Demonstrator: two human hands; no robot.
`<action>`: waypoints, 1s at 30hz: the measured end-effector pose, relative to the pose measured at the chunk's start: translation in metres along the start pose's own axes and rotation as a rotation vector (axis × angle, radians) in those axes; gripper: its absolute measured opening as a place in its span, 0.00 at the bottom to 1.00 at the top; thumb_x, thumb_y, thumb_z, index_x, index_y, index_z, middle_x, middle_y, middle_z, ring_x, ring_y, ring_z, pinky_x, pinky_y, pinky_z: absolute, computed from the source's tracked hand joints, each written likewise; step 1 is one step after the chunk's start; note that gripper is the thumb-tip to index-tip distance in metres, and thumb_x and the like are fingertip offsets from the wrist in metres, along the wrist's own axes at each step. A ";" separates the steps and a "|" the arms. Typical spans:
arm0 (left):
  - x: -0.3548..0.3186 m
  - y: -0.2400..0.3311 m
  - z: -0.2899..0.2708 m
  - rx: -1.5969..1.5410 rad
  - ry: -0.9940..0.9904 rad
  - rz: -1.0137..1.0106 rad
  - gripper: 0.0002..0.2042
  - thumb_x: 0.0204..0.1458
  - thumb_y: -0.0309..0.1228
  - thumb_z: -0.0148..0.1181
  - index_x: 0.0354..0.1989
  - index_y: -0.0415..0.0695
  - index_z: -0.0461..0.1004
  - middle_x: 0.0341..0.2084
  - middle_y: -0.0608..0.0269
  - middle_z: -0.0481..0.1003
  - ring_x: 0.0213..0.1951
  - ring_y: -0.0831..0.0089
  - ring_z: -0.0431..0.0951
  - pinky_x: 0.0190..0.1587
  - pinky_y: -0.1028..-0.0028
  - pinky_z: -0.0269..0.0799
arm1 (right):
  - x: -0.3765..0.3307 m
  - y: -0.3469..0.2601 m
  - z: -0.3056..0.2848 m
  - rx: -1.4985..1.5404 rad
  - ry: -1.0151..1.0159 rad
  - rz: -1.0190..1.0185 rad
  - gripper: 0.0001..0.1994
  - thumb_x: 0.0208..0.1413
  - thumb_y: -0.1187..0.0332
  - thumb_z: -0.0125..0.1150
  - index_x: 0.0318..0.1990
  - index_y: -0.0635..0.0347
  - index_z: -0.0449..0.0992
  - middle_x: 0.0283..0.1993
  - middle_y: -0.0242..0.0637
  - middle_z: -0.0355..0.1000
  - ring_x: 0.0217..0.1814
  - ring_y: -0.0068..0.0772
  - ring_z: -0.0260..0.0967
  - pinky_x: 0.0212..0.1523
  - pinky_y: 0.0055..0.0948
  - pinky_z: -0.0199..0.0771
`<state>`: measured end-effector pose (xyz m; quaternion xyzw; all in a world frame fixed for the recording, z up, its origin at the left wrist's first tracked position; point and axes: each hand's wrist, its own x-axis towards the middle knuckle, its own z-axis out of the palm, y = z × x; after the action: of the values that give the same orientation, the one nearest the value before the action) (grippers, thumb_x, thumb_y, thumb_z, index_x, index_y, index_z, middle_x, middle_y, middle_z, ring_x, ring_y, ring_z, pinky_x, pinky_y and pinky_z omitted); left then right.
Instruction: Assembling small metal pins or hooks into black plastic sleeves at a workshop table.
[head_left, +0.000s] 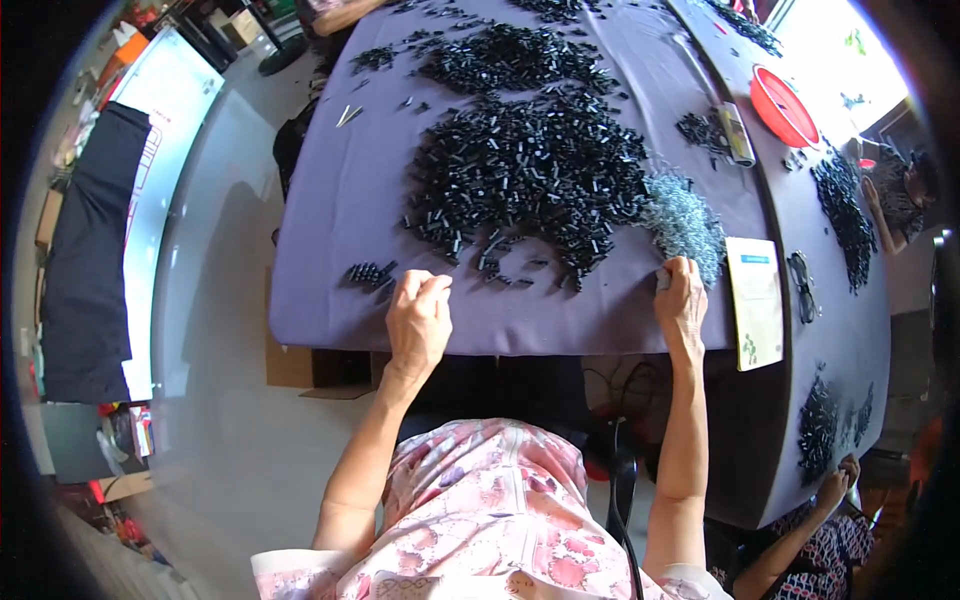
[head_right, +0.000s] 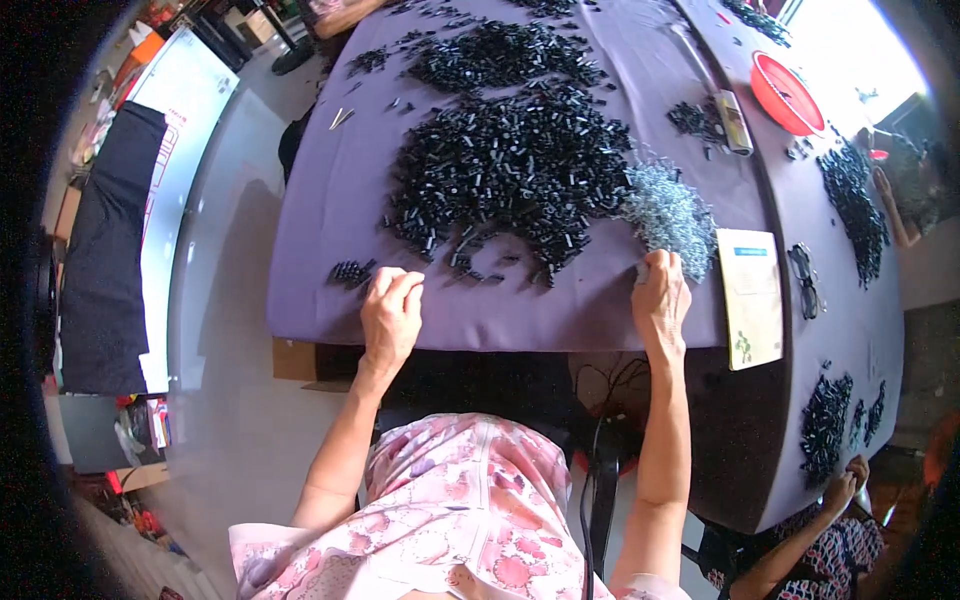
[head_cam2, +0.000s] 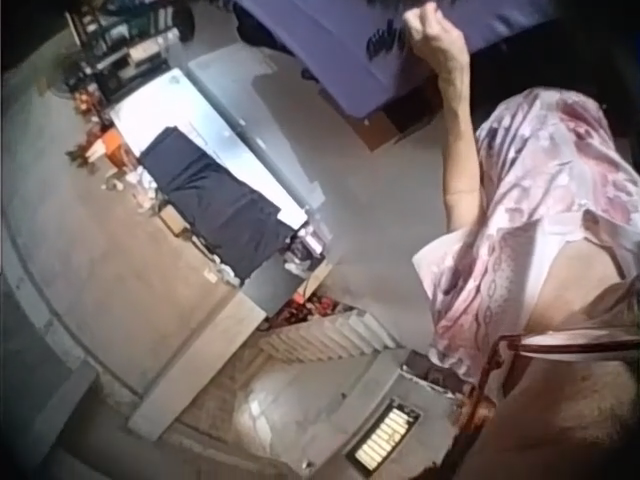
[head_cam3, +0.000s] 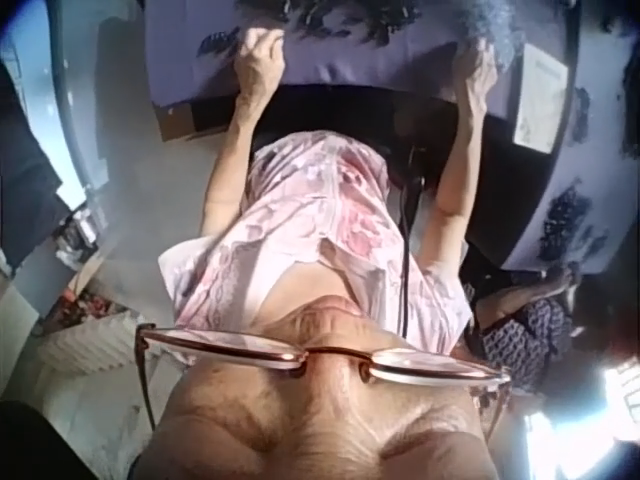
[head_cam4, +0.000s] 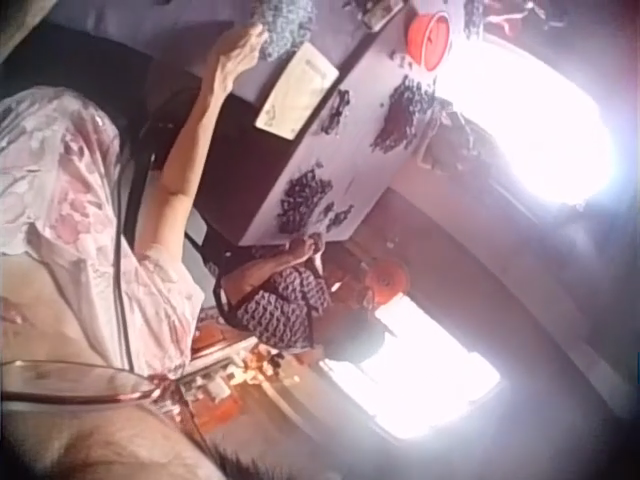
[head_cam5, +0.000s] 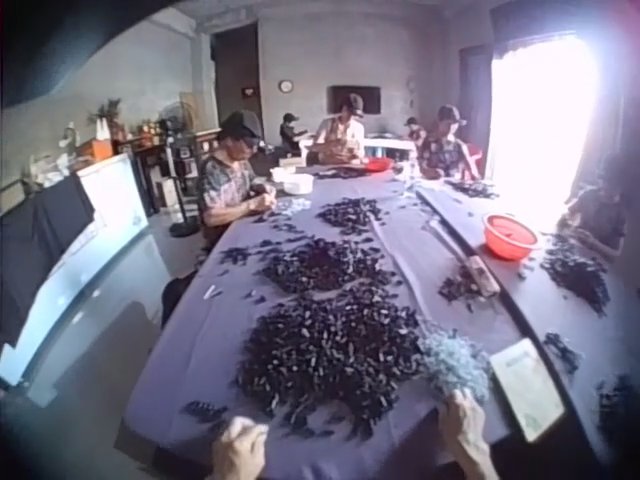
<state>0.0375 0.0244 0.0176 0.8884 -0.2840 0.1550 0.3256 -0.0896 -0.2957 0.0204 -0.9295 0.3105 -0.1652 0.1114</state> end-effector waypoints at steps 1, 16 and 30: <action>0.001 0.004 0.000 0.004 0.016 -0.007 0.06 0.45 0.22 0.60 0.32 0.43 0.74 0.29 0.59 0.70 0.34 0.60 0.73 0.37 0.65 0.70 | -0.002 0.000 0.003 0.023 0.024 -0.033 0.07 0.51 0.76 0.51 0.38 0.59 0.69 0.38 0.44 0.68 0.39 0.50 0.69 0.39 0.43 0.70; 0.025 0.053 0.037 -0.091 -0.063 0.153 0.06 0.42 0.24 0.62 0.31 0.43 0.76 0.31 0.61 0.70 0.36 0.62 0.71 0.41 0.65 0.67 | -0.040 -0.031 0.014 0.629 0.160 -0.037 0.15 0.43 0.87 0.50 0.39 0.62 0.68 0.32 0.43 0.70 0.34 0.44 0.70 0.38 0.31 0.71; 0.048 0.067 0.069 -0.034 -0.191 0.160 0.06 0.42 0.27 0.63 0.30 0.45 0.77 0.30 0.64 0.71 0.36 0.64 0.71 0.39 0.65 0.66 | -0.039 -0.030 0.014 0.655 0.206 -0.134 0.20 0.36 0.91 0.49 0.38 0.62 0.71 0.37 0.43 0.70 0.39 0.45 0.71 0.41 0.31 0.72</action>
<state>0.0414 -0.0830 0.0217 0.8679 -0.3864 0.0904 0.2987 -0.0978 -0.2466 0.0078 -0.8412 0.1890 -0.3559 0.3606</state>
